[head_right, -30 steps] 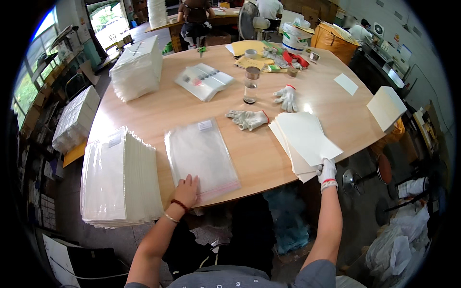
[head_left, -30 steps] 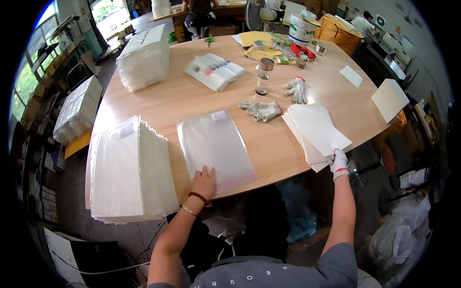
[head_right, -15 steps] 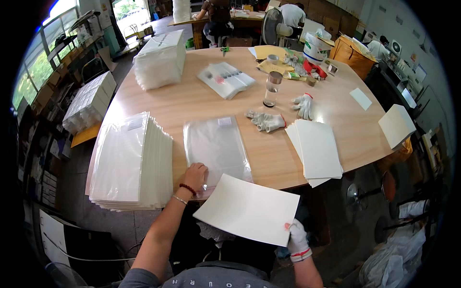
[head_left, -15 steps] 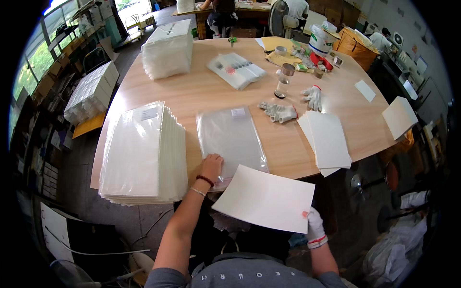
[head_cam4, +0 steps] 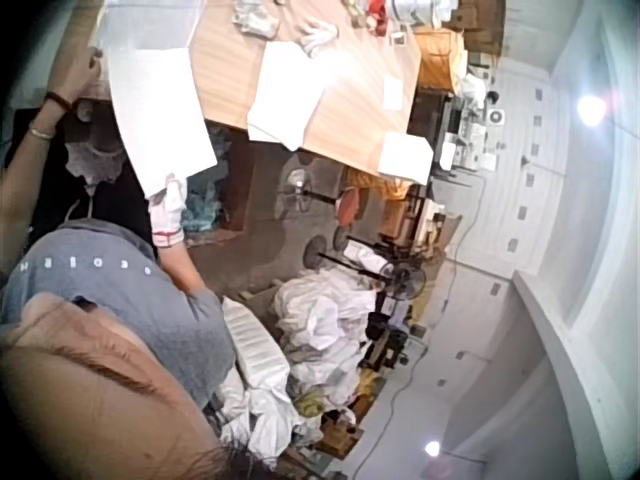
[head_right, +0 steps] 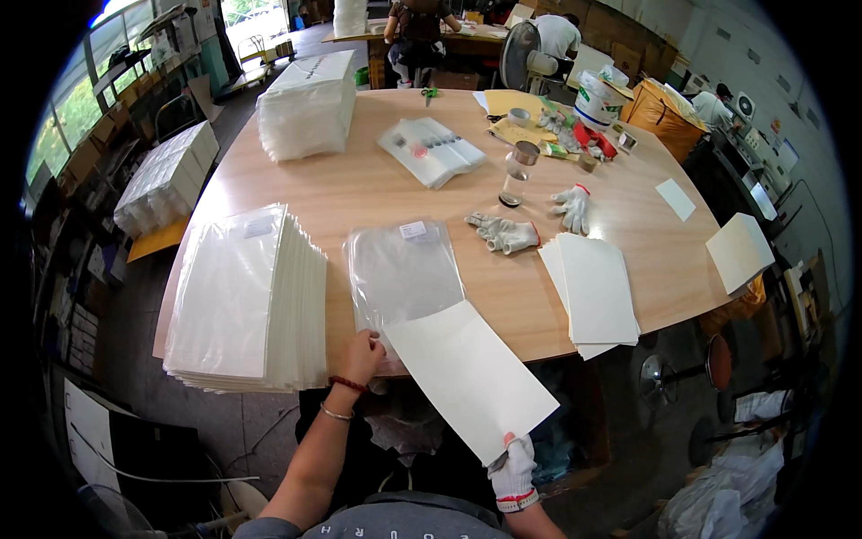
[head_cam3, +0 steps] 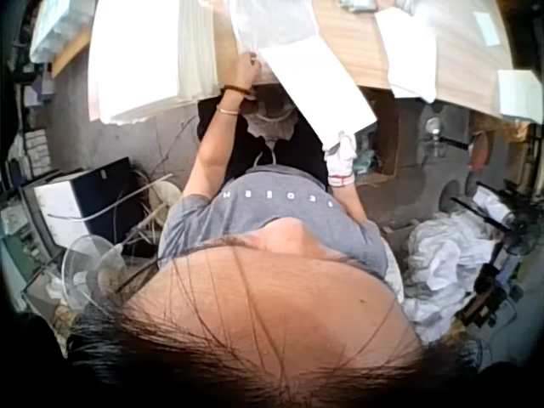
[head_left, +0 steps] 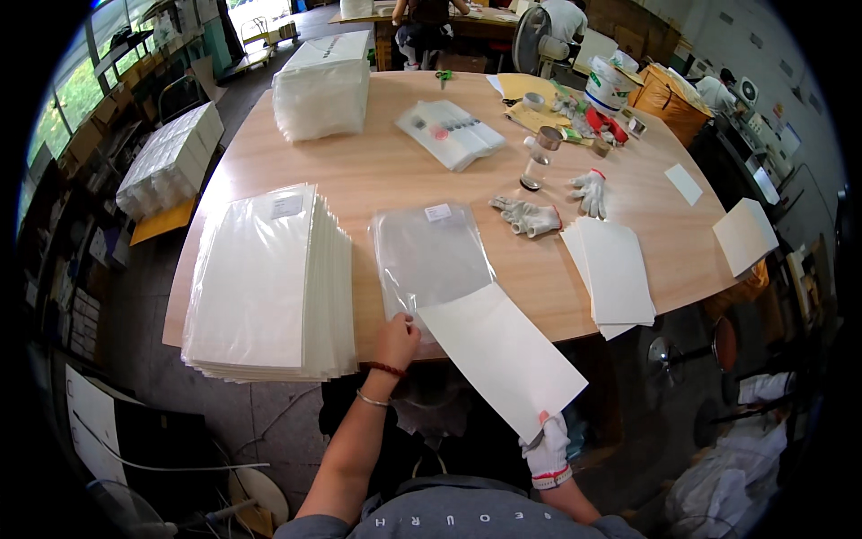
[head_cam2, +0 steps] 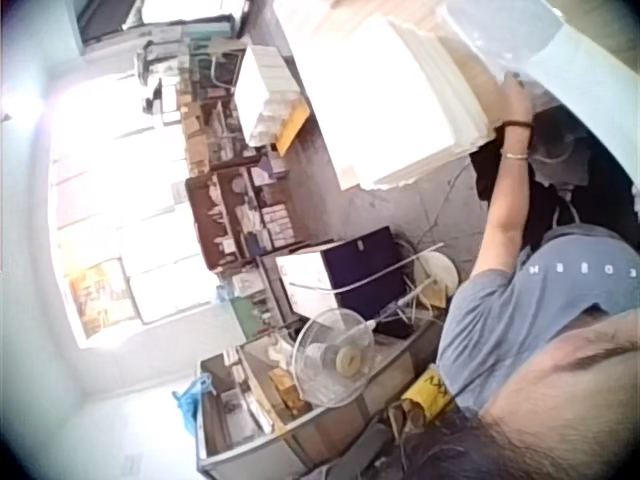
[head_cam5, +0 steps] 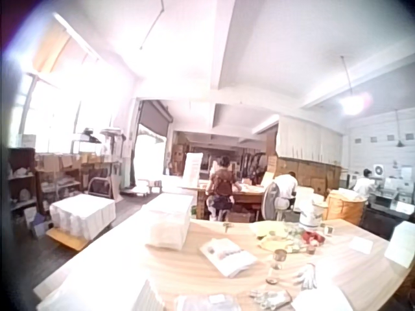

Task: The person repeatedly picks up white rectangular sheets and places them into clear plastic sleeves on a table. The person stacks the packaged sheets to the side. The person wears white gloves throughout the task.

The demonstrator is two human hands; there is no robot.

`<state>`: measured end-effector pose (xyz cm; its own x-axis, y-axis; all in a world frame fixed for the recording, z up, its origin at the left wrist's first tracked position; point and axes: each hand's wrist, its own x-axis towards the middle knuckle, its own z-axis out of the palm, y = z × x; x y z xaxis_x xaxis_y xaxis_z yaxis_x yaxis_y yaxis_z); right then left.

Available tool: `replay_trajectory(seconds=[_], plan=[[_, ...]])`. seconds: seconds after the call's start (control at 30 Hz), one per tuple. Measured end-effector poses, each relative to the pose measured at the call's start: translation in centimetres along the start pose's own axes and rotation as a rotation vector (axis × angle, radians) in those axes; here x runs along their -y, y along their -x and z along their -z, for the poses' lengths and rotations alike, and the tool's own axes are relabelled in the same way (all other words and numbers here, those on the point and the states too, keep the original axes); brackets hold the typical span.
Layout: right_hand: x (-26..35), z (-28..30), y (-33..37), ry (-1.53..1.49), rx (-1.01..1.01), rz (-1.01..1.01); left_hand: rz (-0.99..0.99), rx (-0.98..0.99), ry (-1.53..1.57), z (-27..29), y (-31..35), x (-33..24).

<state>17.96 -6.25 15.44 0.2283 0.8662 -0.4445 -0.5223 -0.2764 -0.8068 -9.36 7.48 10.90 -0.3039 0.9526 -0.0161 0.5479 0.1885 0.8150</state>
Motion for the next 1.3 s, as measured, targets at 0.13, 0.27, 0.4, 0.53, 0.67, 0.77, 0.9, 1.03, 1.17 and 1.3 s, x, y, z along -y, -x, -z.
replay_trajectory(seconds=[0.13,0.27,0.4,0.53,0.67,0.77,0.9,1.03,1.17,1.3], plan=[[0.6,-0.3,0.4,0.048,0.089,-0.077,-0.047,-0.056,-0.004,-1.0,2.8,-1.9],[0.9,-0.5,0.7,-0.075,0.056,-0.212,-0.042,-0.024,-0.026,-1.9,3.9,-3.6],[1.2,-1.3,1.3,-0.091,0.03,-0.237,-0.203,-0.17,0.267,-4.0,3.9,-1.8],[0.7,-1.3,1.1,-0.031,0.076,-0.255,0.016,-0.177,0.998,-8.0,4.7,-2.6],[1.3,-1.7,0.9,-0.025,0.216,-0.242,0.249,0.185,0.991,-11.2,5.9,0.7],[1.3,-1.9,0.4,0.009,0.235,-0.286,0.196,0.331,0.974,-12.3,9.1,1.9],[-3.1,-2.3,-2.2,-0.13,0.359,-0.307,0.098,0.462,0.852,-15.8,13.8,7.4],[-5.4,-6.1,-7.4,-0.141,0.212,-0.32,0.313,0.454,0.921,-13.3,12.7,4.1],[-4.9,-6.0,-9.0,-0.153,0.307,-0.341,0.337,0.391,1.007,-11.9,11.6,4.1],[-3.5,-4.1,-8.3,0.21,0.391,-0.475,0.602,0.282,1.098,-8.1,11.7,5.5]])
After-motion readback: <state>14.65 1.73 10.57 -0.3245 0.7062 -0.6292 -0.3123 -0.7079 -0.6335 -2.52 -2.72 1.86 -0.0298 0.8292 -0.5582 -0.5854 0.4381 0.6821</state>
